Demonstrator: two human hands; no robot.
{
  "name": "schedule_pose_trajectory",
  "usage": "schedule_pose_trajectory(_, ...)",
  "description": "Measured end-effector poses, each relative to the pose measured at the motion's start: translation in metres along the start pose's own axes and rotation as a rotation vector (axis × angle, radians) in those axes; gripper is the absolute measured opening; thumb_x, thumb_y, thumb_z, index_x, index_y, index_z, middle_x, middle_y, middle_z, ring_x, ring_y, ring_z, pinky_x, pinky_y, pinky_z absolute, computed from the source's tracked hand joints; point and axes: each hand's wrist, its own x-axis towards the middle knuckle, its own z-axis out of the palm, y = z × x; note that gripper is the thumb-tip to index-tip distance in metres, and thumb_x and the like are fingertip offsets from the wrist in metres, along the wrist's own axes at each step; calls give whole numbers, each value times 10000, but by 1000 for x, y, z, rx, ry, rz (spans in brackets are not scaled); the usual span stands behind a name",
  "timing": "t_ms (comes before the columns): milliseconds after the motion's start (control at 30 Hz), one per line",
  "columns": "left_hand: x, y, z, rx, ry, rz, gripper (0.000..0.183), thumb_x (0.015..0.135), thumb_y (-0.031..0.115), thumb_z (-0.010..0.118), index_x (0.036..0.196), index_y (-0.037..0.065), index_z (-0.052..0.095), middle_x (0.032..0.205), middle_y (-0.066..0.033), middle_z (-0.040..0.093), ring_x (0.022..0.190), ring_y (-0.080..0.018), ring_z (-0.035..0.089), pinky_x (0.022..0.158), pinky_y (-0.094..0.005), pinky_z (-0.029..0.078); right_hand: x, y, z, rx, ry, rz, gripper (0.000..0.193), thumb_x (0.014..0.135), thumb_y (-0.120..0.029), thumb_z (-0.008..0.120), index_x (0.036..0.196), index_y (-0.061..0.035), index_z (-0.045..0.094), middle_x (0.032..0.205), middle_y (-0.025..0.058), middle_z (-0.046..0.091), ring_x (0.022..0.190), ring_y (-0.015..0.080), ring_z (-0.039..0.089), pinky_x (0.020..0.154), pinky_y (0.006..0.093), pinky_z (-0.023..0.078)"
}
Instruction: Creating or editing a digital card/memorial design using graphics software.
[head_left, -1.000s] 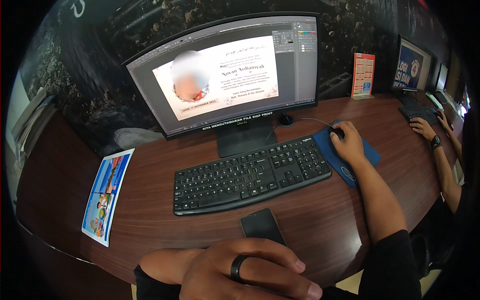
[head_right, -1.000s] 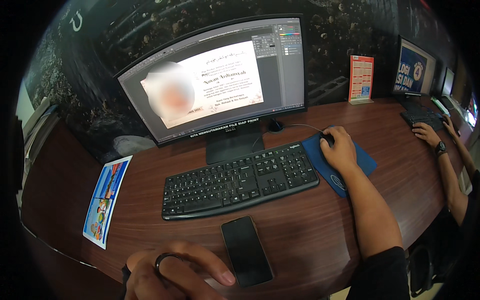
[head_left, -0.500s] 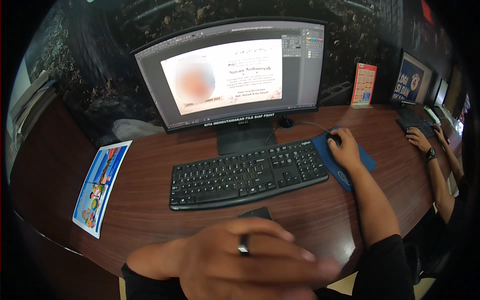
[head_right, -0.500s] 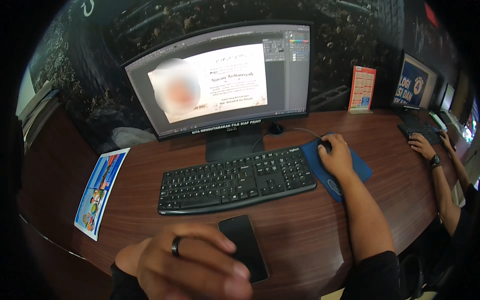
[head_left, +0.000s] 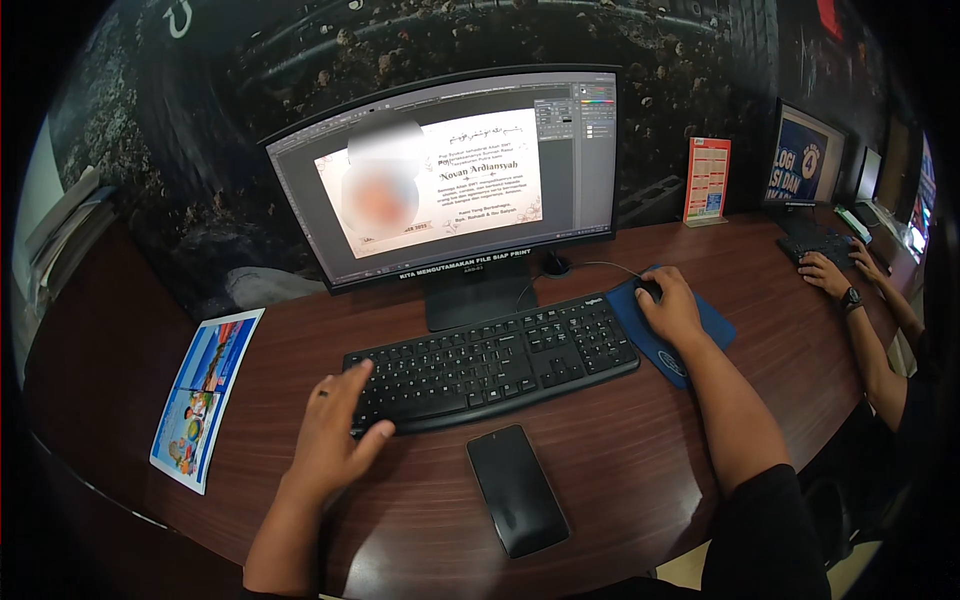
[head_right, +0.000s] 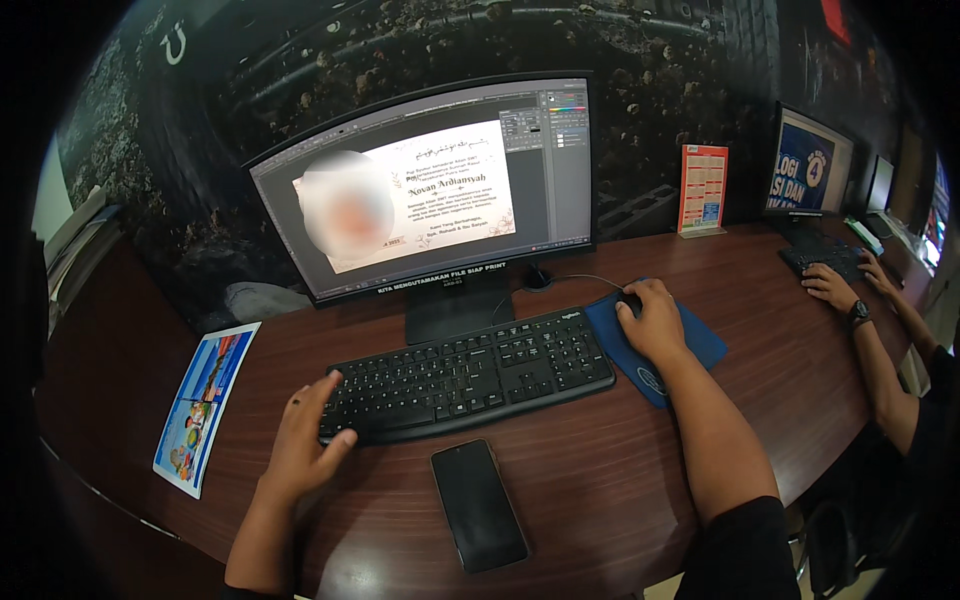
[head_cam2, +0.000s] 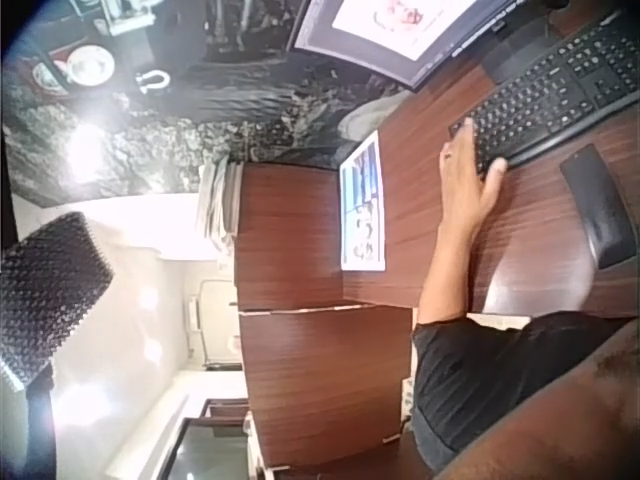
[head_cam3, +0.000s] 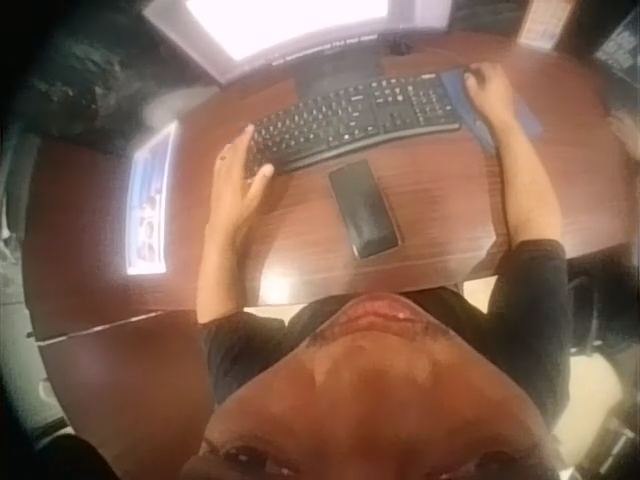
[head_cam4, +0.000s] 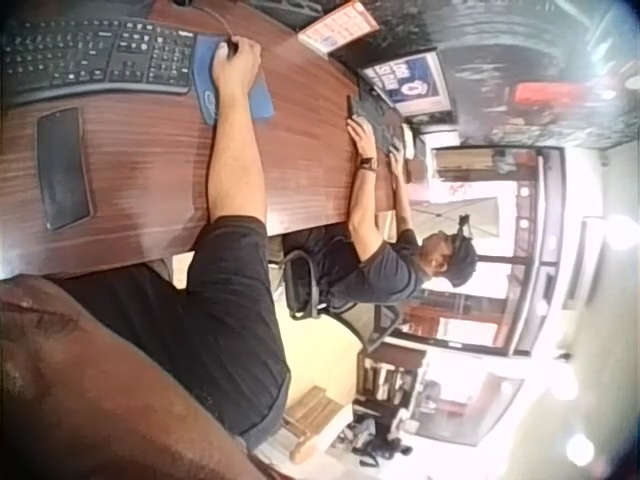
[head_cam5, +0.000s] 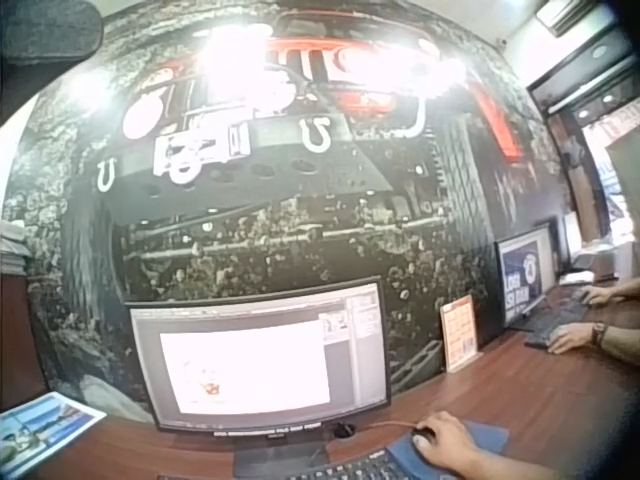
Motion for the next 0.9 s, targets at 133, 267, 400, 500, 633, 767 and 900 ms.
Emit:
schedule_pose_trajectory(133, -10, -33, 14, 59, -17, -243, 835, 951, 425, 716, 1572, -24, 387, 1524, -280, 527, 1423, -441, 503, 1208, -545, 345, 0, -3, 2, 6, 0, -8, 319, 905, -191, 744, 1180, -31, 718, 1231, 176, 654, 1189, 375, 638, 1034, 454, 509)
schedule_pose_trajectory(267, -8, -33, 10, 87, -190, -471, 929, 968, 521, 676, 1624, -19, 301, 1528, -305, 519, 1429, -465, 499, 1186, -508, 398, -1, -2, 1, -11, 6, -15, 317, 904, -192, 743, 1175, -30, 718, 1227, 179, 655, 1182, 379, 640, 1030, 455, 509)
schedule_pose_trajectory(400, -1, -22, 6, 23, -335, -614, 1026, 932, 579, 703, 1643, -15, 263, 1475, -337, 557, 1382, -480, 547, 1145, -497, 451, -2, -3, 0, -16, 10, -27, 317, 904, -187, 741, 1179, -32, 712, 1245, 180, 656, 1176, 384, 642, 1026, 460, 510)
schedule_pose_trajectory(500, -5, -26, 10, 53, -332, -550, 1088, 898, 622, 722, 1649, -9, 252, 1490, -348, 537, 1392, -479, 539, 1144, -500, 454, -2, -5, 0, -23, 25, -40, 325, 904, -177, 739, 1194, -36, 704, 1255, 177, 656, 1177, 385, 644, 1023, 461, 513)
schedule_pose_trajectory(633, -7, -29, 14, 122, -354, -517, 1137, 880, 673, 712, 1640, -38, 252, 1535, -299, 512, 1356, -469, 568, 1131, -514, 458, -1, -6, -1, -24, 19, -17, 333, 903, -164, 739, 1211, -44, 696, 1264, 174, 655, 1181, 383, 648, 1017, 459, 520)
schedule_pose_trajectory(767, -7, -29, 14, 138, -360, -500, 1141, 874, 652, 732, 1644, -33, 241, 1545, -294, 503, 1359, -474, 561, 1136, -517, 453, -1, -8, -2, -37, 8, -6, 325, 904, -164, 740, 1203, -45, 700, 1271, 173, 653, 1182, 380, 649, 1017, 456, 522)
schedule_pose_trajectory(900, -7, -28, 14, 114, -364, -515, 1127, 874, 635, 739, 1645, -22, 245, 1557, -288, 491, 1365, -477, 553, 1144, -517, 447, -2, -5, 0, -32, 10, -4, 314, 903, -166, 743, 1188, -41, 708, 1269, 174, 654, 1186, 381, 648, 1019, 456, 520)
